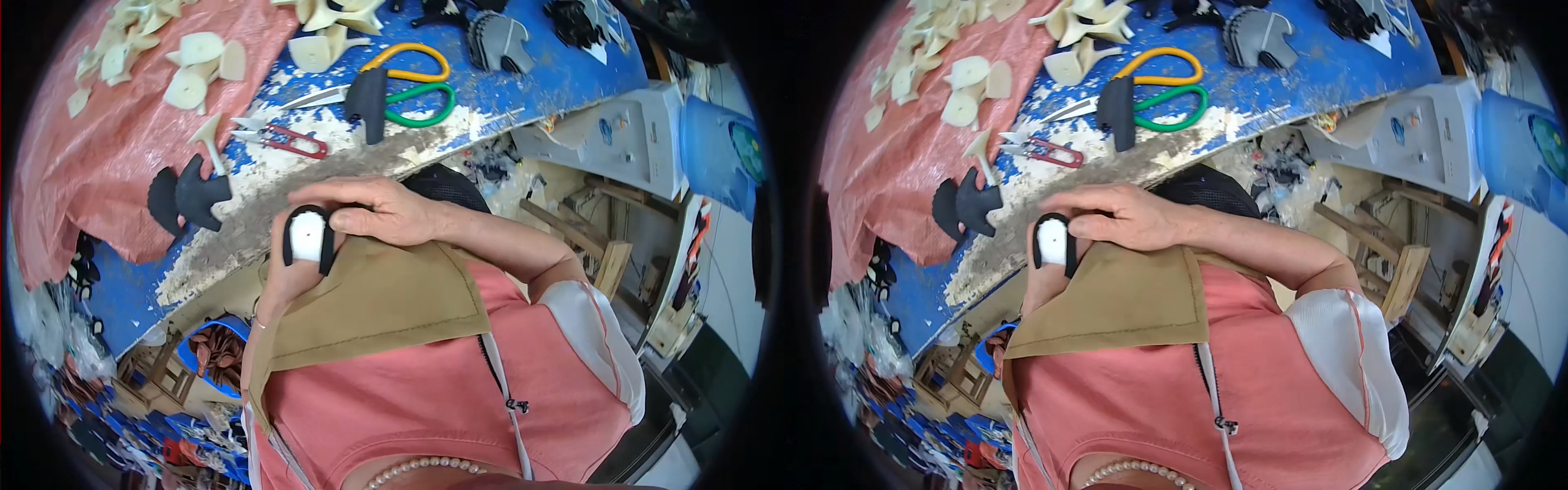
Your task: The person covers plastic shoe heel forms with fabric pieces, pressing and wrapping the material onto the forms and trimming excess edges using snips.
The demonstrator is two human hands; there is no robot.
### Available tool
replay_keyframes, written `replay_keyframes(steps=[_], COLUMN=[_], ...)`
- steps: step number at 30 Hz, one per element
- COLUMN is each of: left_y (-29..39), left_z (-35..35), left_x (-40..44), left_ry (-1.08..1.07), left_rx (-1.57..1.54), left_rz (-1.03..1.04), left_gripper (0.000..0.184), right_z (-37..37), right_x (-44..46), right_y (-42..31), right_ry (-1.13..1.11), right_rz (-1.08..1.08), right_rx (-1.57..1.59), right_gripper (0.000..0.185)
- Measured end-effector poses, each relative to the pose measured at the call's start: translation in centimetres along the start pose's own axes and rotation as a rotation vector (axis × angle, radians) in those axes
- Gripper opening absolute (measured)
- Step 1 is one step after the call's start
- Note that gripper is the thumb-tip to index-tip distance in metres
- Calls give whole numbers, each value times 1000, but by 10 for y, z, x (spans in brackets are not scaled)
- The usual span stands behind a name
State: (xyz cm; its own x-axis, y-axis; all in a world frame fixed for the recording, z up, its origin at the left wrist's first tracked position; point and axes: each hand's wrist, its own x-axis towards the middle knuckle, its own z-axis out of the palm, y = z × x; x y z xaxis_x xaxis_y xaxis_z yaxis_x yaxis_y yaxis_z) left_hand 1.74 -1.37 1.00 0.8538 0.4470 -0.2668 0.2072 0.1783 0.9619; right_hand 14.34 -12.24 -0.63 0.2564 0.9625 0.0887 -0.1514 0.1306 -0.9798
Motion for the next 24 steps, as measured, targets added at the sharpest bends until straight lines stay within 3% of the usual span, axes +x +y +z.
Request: replay_keyframes(steps=[4, 7, 9, 10, 14, 19, 24], left_y=[10, 8, 5, 5, 7, 7, -1], left_z=[-10, -8, -5, -4, -4, -4, -6], left_x=[4, 7, 9, 9, 11, 11, 10], left_ry=[-2, 28, 47, 45, 15, 12, -1], left_rx=[526, 495, 456, 455, 517, 479, 412], left_rz=[-27, -30, -30, -32, -65, -56, -38], left_gripper=[15, 19, 23, 23, 23, 23, 23], right_z=[-35, -55, -68, -69, -66, -76, -108], right_x=[-36, -60, -81, -86, -99, -93, -109], right_y=[-7, 13, 29, 34, 45, 30, 37], right_ry=[-145, -165, 8, 11, 299, 563, 541], right_rz=[350, 254, 406, 408, 465, 765, 764], right_rx=[45, 162, 448, 449, 926, 1092, 907], right_gripper=[28, 25, 25, 25, 28, 32, 32])
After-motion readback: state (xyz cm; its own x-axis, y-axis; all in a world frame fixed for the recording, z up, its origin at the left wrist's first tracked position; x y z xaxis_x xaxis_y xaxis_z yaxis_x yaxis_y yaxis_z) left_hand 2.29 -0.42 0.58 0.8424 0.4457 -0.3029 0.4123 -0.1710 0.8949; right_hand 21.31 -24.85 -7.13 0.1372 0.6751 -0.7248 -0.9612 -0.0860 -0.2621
